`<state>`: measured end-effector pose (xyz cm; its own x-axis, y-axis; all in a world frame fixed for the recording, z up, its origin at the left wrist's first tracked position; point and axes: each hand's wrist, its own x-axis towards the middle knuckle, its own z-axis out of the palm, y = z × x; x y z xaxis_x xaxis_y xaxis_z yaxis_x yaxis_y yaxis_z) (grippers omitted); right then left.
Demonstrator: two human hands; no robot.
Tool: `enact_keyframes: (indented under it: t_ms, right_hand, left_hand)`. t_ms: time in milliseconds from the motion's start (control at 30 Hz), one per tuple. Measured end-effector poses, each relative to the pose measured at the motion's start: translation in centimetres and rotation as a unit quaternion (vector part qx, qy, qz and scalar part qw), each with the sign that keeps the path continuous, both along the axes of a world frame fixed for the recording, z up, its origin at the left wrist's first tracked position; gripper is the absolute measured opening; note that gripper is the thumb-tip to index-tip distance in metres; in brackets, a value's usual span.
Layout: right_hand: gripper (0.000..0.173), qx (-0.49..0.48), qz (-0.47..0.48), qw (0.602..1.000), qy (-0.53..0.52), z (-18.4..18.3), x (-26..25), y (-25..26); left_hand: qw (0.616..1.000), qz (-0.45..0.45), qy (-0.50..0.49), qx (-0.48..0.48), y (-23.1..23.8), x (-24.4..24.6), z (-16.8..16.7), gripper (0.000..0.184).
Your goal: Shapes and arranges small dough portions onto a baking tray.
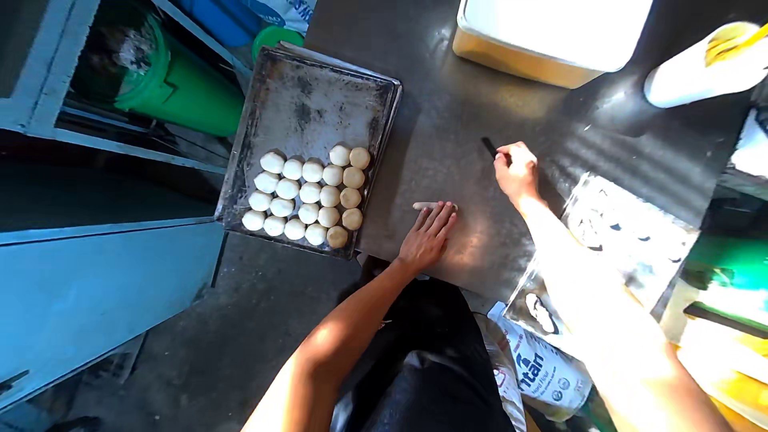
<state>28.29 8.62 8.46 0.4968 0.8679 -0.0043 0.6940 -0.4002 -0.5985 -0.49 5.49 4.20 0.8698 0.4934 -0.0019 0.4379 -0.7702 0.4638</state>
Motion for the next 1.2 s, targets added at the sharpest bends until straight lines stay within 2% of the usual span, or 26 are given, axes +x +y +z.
enact_keyframes:
  t_ms: [33,67,100,133,167,200,233,267,333,367,433,500,733,1000,1200]
  right_hand:
    - [0.024,0.046,-0.069,0.985,0.15,0.6,-0.4,-0.1]
    - [0.018,0.091,-0.133,0.936,0.314,1.8,-1.3,-0.2]
    - [0.015,0.119,-0.18,0.866,0.452,3.2,-2.3,-0.4]
    - [0.013,0.139,-0.192,0.808,0.539,4.3,-3.3,-0.9]
    - [0.011,0.145,-0.18,0.778,0.584,5.2,-4.4,-1.7]
    - [0.011,0.126,-0.151,0.783,0.59,6.1,-5.6,-2.5]
    - [0.012,0.097,-0.111,0.816,0.558,6.8,-6.7,-3.2]
    - [0.014,0.054,-0.062,0.866,0.493,7.3,-7.8,-3.7]
    - [0.014,-0.013,0.065,0.959,0.277,6.5,-9.7,-4.4]
    - [0.016,-0.022,0.134,0.977,0.164,5.4,-10.2,-4.9]
    - [0.025,-0.002,0.225,0.974,0.016,3.1,-10.6,-5.9]
    - [0.034,0.001,0.259,0.965,-0.035,2.2,-10.6,-6.1]
    - [0.046,-0.031,0.301,0.951,-0.068,1.2,-10.7,-4.7]
    - [0.043,-0.041,0.364,0.922,-0.122,0.6,-12.9,-3.0]
    - [0.044,-0.114,0.33,0.926,-0.143,2.0,-10.6,-4.2]
  left_hand:
    - [0.999,0.014,-0.028,-0.016,0.0,-0.8,0.4,0.054]
    - [0.996,0.047,-0.06,-0.034,0.2,-1.5,0.9,0.051]
    - [0.99,0.096,-0.088,-0.056,0.7,-2.3,1.5,0.05]
    - [0.979,0.151,-0.105,-0.085,1.2,-2.8,2.0,0.05]
    - [0.967,0.2,-0.108,-0.115,2.0,-3.3,2.5,0.05]
    - [0.956,0.232,-0.108,-0.141,2.9,-3.6,2.7,0.051]
    - [0.951,0.246,-0.106,-0.158,3.8,-3.7,2.8,0.05]
    - [0.95,0.242,-0.099,-0.171,4.6,-3.7,2.8,0.047]
    - [0.956,0.216,-0.084,-0.182,5.6,-3.6,2.9,0.037]
    - [0.958,0.205,-0.084,-0.18,6.0,-3.4,2.7,0.029]
    - [0.961,0.196,-0.08,-0.18,6.9,-3.1,2.1,0.019]
    - [0.96,0.196,-0.078,-0.184,7.5,-2.8,1.6,0.017]
    - [0.961,0.188,-0.062,-0.193,7.9,-2.9,1.3,0.018]
    - [0.958,0.195,-0.064,-0.199,7.9,-3.0,1.5,0.016]
    - [0.957,0.204,-0.061,-0.198,8.0,-2.6,2.0,0.014]
